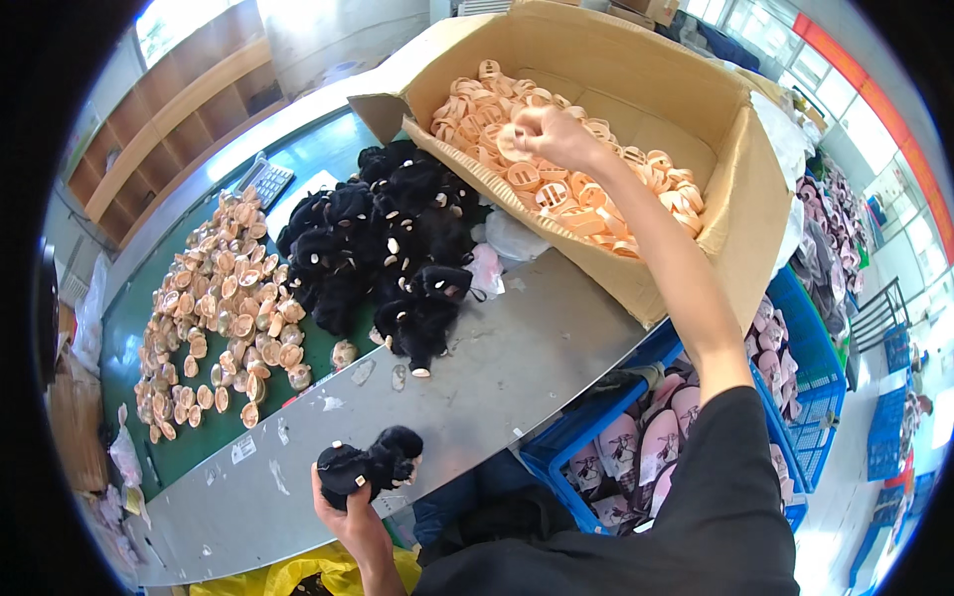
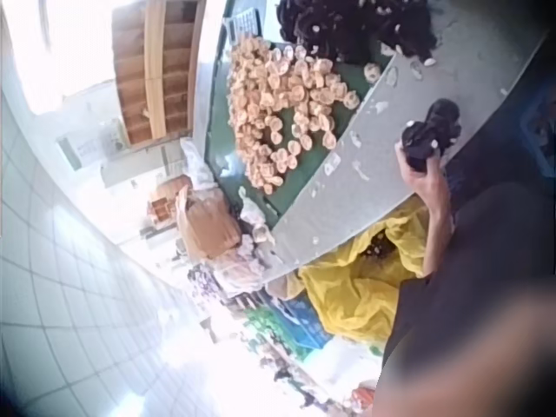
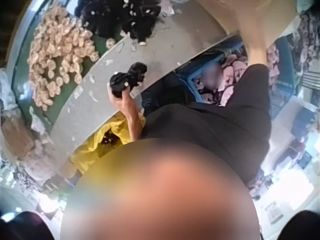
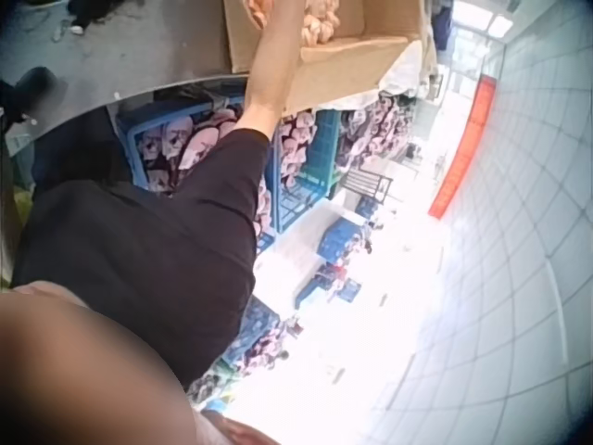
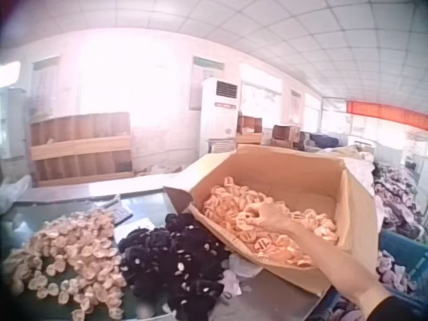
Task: The person repeatedly picks a black slipper upper and a beige sole, presses them together, and places the assembled slipper on the table. The person handles slippers one at a time, alternating between the pile of uppers and the box of soles.
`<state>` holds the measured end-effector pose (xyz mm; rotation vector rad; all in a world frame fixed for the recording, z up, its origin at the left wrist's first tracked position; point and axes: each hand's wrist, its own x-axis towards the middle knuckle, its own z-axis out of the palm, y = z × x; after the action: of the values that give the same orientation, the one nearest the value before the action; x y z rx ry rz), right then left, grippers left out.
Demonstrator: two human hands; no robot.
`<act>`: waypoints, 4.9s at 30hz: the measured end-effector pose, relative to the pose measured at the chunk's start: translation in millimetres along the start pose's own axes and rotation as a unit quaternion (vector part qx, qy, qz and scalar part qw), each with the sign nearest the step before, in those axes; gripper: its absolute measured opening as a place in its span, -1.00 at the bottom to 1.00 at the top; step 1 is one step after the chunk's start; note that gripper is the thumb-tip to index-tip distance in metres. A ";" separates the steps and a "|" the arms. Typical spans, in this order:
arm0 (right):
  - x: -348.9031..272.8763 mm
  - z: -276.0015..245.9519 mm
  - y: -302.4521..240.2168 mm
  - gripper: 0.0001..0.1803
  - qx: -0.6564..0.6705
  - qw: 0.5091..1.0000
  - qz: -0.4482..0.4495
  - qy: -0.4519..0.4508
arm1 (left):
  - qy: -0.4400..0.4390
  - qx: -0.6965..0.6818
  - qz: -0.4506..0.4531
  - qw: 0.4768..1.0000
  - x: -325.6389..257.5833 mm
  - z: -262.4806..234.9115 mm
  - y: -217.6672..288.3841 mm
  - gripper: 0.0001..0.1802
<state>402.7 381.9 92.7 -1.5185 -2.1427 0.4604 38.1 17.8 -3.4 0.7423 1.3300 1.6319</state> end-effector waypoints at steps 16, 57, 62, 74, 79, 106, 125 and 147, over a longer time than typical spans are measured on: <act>-216.4 154.4 -219.3 -0.65 0.372 0.895 -0.231 -0.085 | -0.101 0.011 -0.077 0.992 -12.0 1.6 14.7 -0.64; -229.4 219.1 -238.0 -0.55 0.238 0.914 -0.274 0.180 | -0.106 0.041 0.163 0.980 2.6 -33.2 -20.9 -0.81; -244.3 243.0 -238.5 -0.66 0.189 0.925 -0.245 0.219 | -0.073 0.177 0.188 0.963 -0.7 -37.2 -31.2 -0.84; -249.6 272.2 -236.9 -0.78 0.356 0.917 -0.127 0.130 | -0.105 0.178 0.132 0.969 -2.3 -29.0 -53.8 -0.84; -242.1 279.8 -241.0 -0.78 0.312 0.933 -0.118 0.139 | -0.096 0.114 0.124 0.981 -5.9 -37.3 -53.7 -0.81; -50.2 324.0 -205.6 -0.48 0.030 0.987 0.003 -0.159 | 0.462 0.374 0.175 0.785 -67.1 -232.3 25.5 -0.79; -256.3 238.2 -140.4 -0.69 0.782 0.604 0.154 0.024 | -0.186 0.650 0.283 0.680 282.3 34.7 -95.1 -0.38; -233.7 205.7 -187.8 -0.60 0.556 0.827 0.066 -0.049 | -0.212 -0.006 -0.087 0.973 33.5 -20.8 -8.5 -0.44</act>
<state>206.0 98.9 -23.0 -0.9138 -1.3037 1.5193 7.8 39.0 -19.4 0.8817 1.0437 1.2543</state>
